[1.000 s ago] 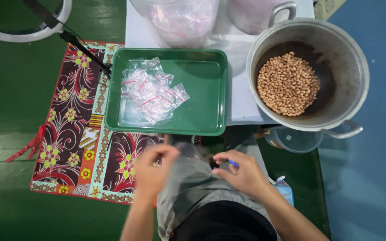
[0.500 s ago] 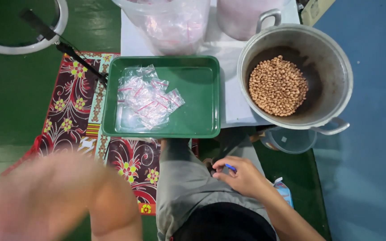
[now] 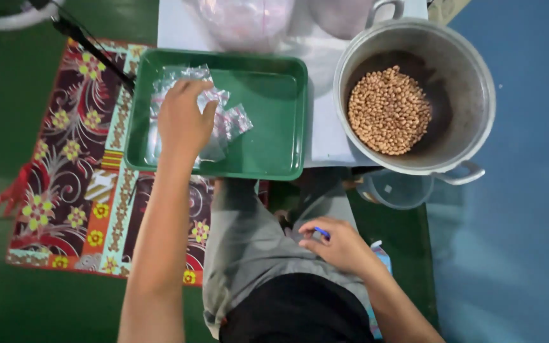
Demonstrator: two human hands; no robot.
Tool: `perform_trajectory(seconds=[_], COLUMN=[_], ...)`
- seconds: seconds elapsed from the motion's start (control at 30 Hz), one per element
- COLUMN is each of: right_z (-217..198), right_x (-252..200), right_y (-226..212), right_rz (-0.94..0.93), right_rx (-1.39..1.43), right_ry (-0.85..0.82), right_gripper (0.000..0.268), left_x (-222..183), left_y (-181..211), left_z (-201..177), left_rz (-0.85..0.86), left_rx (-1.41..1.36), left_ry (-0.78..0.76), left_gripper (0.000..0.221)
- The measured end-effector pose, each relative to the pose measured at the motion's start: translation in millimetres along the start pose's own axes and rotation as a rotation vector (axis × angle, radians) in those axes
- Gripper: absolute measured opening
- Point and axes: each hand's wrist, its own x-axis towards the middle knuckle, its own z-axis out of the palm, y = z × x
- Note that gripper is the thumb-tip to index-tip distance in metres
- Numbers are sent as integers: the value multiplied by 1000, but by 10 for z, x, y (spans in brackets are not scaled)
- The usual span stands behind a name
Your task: Packaging peanuts into small plastic bags using a spoon and sealing them manually.
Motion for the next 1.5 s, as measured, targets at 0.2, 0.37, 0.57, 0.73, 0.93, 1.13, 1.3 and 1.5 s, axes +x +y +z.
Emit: perform_trajectory(seconds=[0.2,0.37,0.57,0.73,0.93,1.13,1.3,1.5], right_z=[-17,49,54,42,50,71,100,72], right_x=[67,103,63,31,34,64,99,108], right_y=[-122,-231,-203,-210,-217,-174,-177,-185], right_rz=[-34,-88,-80,-4,8,-52,-82,-71], right_rx=[-35,-18,-40,-37,-43,-48,-41,-44], right_ry=[-81,-99,-109,-121,-115,-115,-125,-134], right_gripper=[21,19,18,17,19,18,18,18], left_x=[-282,-303,-347,-392,-372,-325,-359,-371], left_y=[-13,-104,-88,-121,-140,-84,-47,-175], left_z=[4,216,236,312,294,65,133,354], left_rz=[54,71,77,87,202,113,73,133], left_rx=[63,183,213,222,237,-10,157,213], left_ry=[-225,-239,-207,-170,-142,-101,-278,-89], left_gripper=[38,31,20,21,11,5,29,5])
